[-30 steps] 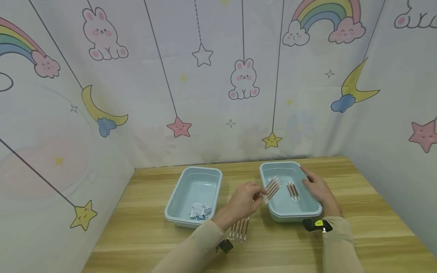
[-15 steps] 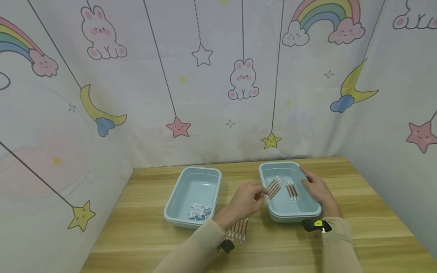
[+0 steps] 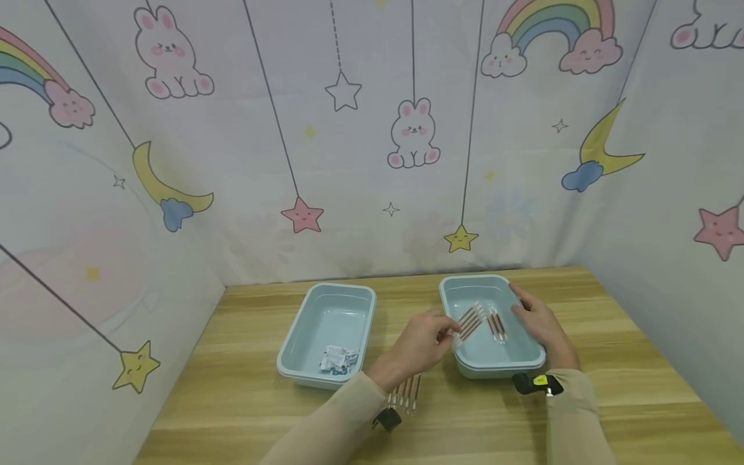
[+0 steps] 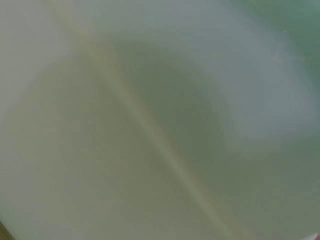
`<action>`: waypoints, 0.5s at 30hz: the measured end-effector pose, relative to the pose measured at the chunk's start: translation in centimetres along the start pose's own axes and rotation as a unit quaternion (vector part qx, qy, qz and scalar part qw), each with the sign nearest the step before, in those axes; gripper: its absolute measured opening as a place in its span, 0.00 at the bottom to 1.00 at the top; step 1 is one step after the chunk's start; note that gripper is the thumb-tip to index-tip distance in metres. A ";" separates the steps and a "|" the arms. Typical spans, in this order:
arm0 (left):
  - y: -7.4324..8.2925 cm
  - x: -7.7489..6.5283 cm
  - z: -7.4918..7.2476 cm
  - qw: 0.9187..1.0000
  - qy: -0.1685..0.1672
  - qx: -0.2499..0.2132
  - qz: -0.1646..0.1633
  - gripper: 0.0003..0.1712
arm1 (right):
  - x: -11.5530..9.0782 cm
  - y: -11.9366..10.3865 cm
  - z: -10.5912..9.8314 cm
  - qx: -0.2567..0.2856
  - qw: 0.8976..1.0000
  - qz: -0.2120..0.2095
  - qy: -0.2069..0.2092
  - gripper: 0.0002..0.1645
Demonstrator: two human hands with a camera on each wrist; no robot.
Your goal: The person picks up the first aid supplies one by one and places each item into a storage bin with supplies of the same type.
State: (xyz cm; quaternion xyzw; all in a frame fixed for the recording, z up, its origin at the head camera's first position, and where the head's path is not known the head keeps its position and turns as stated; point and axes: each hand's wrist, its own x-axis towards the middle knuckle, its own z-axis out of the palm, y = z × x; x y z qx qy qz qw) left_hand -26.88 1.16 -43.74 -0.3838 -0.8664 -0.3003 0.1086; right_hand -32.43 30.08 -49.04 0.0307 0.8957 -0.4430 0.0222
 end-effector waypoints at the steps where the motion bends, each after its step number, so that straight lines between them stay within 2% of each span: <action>1: 0.0 0.1 0.1 1.000 -0.001 0.002 0.000 0.12 | 0.0 0.0 0.0 0.000 1.000 -0.001 0.001 0.34; 15: 0.3 0.6 0.4 1.000 -0.009 0.012 0.011 0.12 | 0.1 0.3 0.1 0.001 1.000 -0.028 0.006 0.34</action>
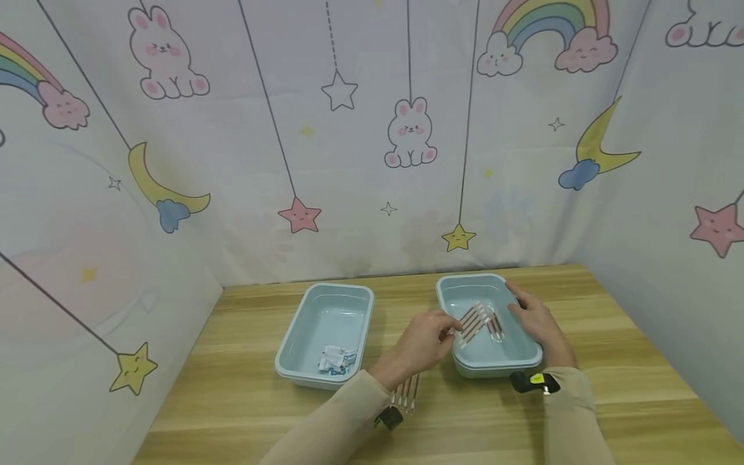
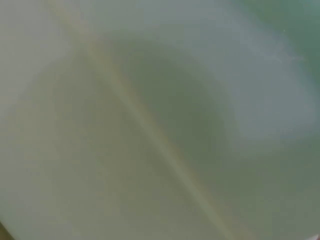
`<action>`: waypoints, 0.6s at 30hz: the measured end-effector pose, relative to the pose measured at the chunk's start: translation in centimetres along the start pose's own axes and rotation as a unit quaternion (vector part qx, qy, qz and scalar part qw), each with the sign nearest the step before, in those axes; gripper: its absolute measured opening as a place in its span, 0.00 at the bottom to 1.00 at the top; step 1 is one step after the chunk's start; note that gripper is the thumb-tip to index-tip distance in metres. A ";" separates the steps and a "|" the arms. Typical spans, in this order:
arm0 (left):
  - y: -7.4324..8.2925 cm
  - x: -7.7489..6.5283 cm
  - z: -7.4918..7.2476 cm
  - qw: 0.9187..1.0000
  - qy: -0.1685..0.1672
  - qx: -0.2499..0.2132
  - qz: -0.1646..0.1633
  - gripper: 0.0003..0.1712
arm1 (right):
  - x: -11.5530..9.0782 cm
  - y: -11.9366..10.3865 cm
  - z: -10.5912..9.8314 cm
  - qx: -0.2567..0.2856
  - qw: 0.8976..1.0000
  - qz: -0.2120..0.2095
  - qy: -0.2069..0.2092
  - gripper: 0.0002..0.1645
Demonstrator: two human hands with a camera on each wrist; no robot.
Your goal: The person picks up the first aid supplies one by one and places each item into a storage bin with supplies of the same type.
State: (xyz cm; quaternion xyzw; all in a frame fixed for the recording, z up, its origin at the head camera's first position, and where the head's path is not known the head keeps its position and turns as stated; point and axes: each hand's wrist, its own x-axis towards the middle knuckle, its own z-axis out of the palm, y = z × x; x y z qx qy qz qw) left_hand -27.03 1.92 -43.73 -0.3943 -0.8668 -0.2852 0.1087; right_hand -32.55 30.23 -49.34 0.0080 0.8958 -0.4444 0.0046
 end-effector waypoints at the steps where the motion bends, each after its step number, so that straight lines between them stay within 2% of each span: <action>1: 0.0 0.0 0.0 1.000 -0.001 0.001 0.000 0.12 | 0.0 0.0 0.0 0.000 1.000 -0.001 0.000 0.34; 10: -0.2 0.1 0.2 1.000 -0.003 0.002 0.002 0.14 | 0.0 -0.6 0.5 0.006 1.000 0.000 -0.005 0.33; 18: -0.2 -0.1 0.2 0.999 -0.031 -0.030 -0.026 0.18 | 0.0 -0.7 0.6 0.003 1.000 0.010 -0.006 0.34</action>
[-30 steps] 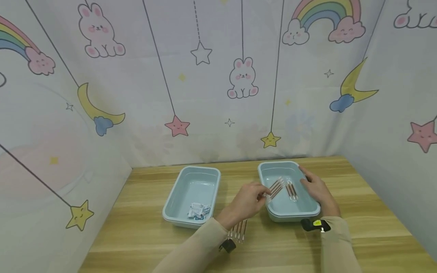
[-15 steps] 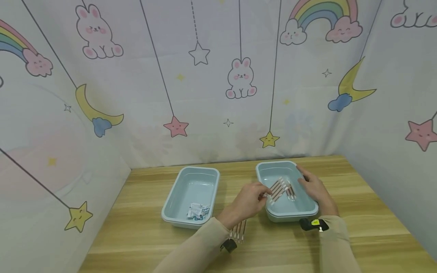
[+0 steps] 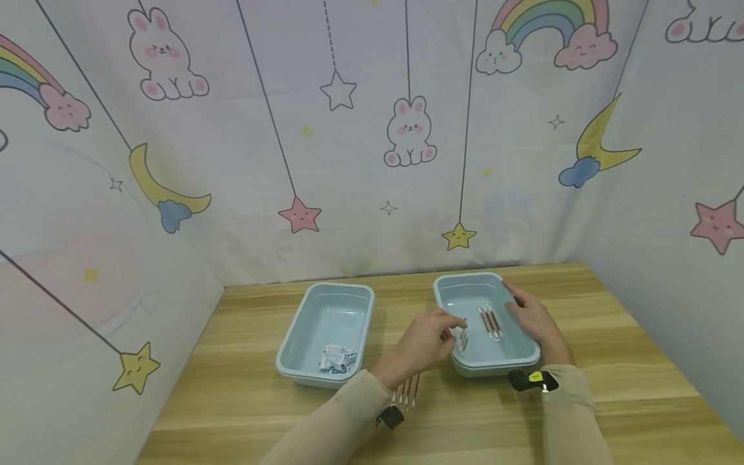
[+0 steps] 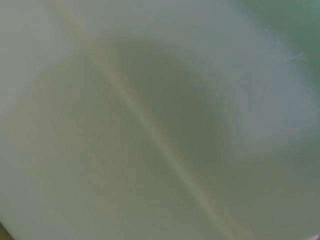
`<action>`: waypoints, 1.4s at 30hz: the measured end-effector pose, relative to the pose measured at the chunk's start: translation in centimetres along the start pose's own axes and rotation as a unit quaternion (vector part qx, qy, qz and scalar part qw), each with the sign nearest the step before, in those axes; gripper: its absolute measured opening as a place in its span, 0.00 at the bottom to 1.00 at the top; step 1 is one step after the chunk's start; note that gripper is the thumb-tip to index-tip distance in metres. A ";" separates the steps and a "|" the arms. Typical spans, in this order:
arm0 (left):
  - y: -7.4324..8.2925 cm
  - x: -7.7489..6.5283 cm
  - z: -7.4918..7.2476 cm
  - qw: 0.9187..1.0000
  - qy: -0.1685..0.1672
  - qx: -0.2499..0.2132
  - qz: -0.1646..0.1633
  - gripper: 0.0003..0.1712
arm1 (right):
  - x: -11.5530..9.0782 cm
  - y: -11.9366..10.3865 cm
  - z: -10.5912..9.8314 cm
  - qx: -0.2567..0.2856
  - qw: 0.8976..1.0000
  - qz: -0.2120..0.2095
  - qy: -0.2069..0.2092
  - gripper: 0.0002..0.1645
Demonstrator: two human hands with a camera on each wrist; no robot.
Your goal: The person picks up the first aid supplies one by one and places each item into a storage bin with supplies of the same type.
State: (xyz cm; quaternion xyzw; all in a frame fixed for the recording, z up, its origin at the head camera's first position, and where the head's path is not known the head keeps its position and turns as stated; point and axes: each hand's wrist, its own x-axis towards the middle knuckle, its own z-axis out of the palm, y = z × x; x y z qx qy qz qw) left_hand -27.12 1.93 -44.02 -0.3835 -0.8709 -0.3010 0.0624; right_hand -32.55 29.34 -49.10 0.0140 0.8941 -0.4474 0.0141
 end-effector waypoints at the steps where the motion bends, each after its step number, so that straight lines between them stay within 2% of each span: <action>1: 0.0 0.0 -0.1 1.000 0.000 -0.004 0.000 0.18 | 0.0 0.0 0.0 -0.003 1.000 0.001 0.000 0.34; 12: -0.1 -0.5 -0.4 1.000 0.013 0.013 0.011 0.13 | 0.0 0.1 -0.1 -0.005 1.000 0.012 -0.001 0.34; 16: -0.1 -0.9 -0.4 1.000 0.015 0.008 0.003 0.12 | -0.1 -0.1 -0.2 -0.009 1.000 0.004 0.000 0.34; 22: -0.6 -1.4 -0.3 1.000 0.023 0.005 0.009 0.12 | -0.2 0.0 -0.3 -0.008 1.000 -0.007 -0.001 0.33; 29: -1.0 -2.1 -0.1 1.000 0.016 0.017 -0.005 0.11 | -0.3 0.0 -0.1 -0.004 1.000 -0.004 -0.003 0.33; 36: -1.6 -3.1 0.0 0.999 0.032 0.035 -0.022 0.12 | -0.2 -0.1 0.0 0.000 1.000 -0.001 -0.007 0.33; 42: -2.3 -3.7 0.2 0.998 0.023 0.032 -0.038 0.13 | -0.2 0.0 -0.1 0.004 1.000 0.006 -0.007 0.33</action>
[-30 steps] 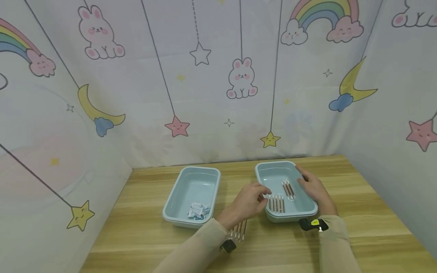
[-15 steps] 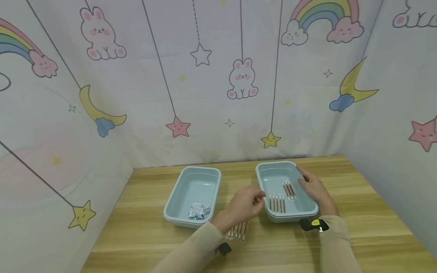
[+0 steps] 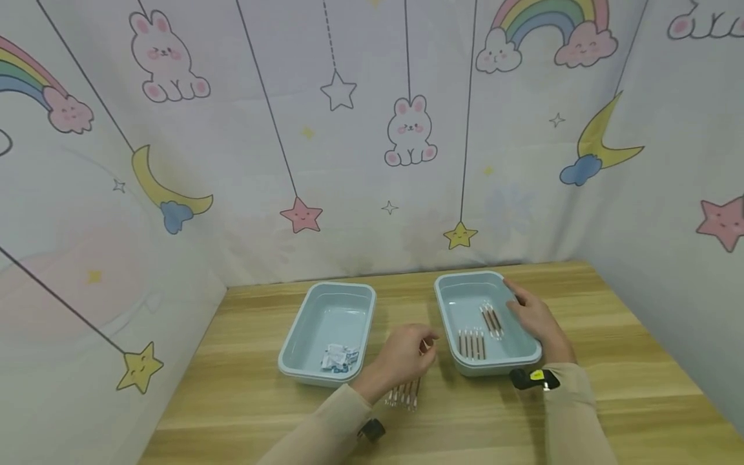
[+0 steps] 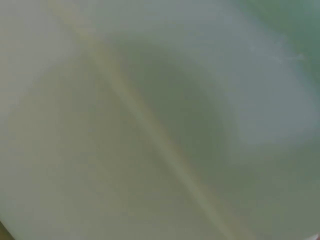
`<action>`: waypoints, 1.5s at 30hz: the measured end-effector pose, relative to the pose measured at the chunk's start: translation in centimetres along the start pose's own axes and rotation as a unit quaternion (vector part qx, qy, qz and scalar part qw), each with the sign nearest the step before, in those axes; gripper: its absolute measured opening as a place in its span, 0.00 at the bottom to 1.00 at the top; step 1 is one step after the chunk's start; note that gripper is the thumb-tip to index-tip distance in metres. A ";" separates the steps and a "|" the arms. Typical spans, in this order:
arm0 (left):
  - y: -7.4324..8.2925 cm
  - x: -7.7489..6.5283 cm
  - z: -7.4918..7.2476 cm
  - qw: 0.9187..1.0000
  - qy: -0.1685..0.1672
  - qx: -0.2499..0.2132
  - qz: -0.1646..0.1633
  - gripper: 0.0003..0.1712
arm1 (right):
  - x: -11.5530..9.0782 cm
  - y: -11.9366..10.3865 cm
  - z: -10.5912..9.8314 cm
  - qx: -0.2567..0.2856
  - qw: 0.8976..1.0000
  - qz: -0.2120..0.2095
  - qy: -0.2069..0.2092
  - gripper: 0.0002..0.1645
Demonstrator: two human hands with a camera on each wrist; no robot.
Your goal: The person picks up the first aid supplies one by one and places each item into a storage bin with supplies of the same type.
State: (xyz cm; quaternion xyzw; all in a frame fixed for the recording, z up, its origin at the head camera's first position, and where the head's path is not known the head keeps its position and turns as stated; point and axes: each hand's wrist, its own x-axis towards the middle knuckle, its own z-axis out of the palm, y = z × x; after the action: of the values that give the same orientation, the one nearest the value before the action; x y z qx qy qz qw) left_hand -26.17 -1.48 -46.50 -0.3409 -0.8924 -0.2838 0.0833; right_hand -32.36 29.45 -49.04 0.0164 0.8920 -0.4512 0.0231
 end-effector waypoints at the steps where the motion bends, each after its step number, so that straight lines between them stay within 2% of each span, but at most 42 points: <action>1: -0.1 -0.1 0.0 1.000 0.000 0.001 -0.003 0.13 | 0.0 0.0 0.0 0.001 1.000 -0.002 0.000 0.33; 10: -0.5 -1.5 -0.5 0.998 -0.031 0.014 -0.056 0.12 | -0.2 0.1 0.1 -0.009 1.000 -0.019 -0.001 0.33; 18: -1.1 -2.3 -0.3 0.996 -0.031 0.020 -0.086 0.13 | -0.2 0.1 0.0 -0.015 1.000 -0.025 0.005 0.33; 25: -1.8 -3.0 -0.1 0.994 -0.046 0.042 -0.089 0.14 | 0.1 0.3 0.3 -0.014 1.000 -0.020 0.001 0.33; 35: -2.2 -3.0 -0.3 0.995 -0.027 0.051 -0.086 0.13 | 0.1 0.1 0.2 -0.023 1.000 -0.014 0.000 0.33; 45: -2.3 -3.3 -0.1 0.994 -0.030 0.046 -0.091 0.14 | 0.0 0.0 0.3 -0.019 1.000 -0.008 0.001 0.33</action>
State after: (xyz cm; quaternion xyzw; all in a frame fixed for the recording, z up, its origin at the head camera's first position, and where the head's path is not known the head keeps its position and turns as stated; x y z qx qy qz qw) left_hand -25.20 -4.83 -48.59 -0.2623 -0.9338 -0.2389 0.0457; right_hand -32.37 29.21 -49.19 0.0096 0.9005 -0.4344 0.0191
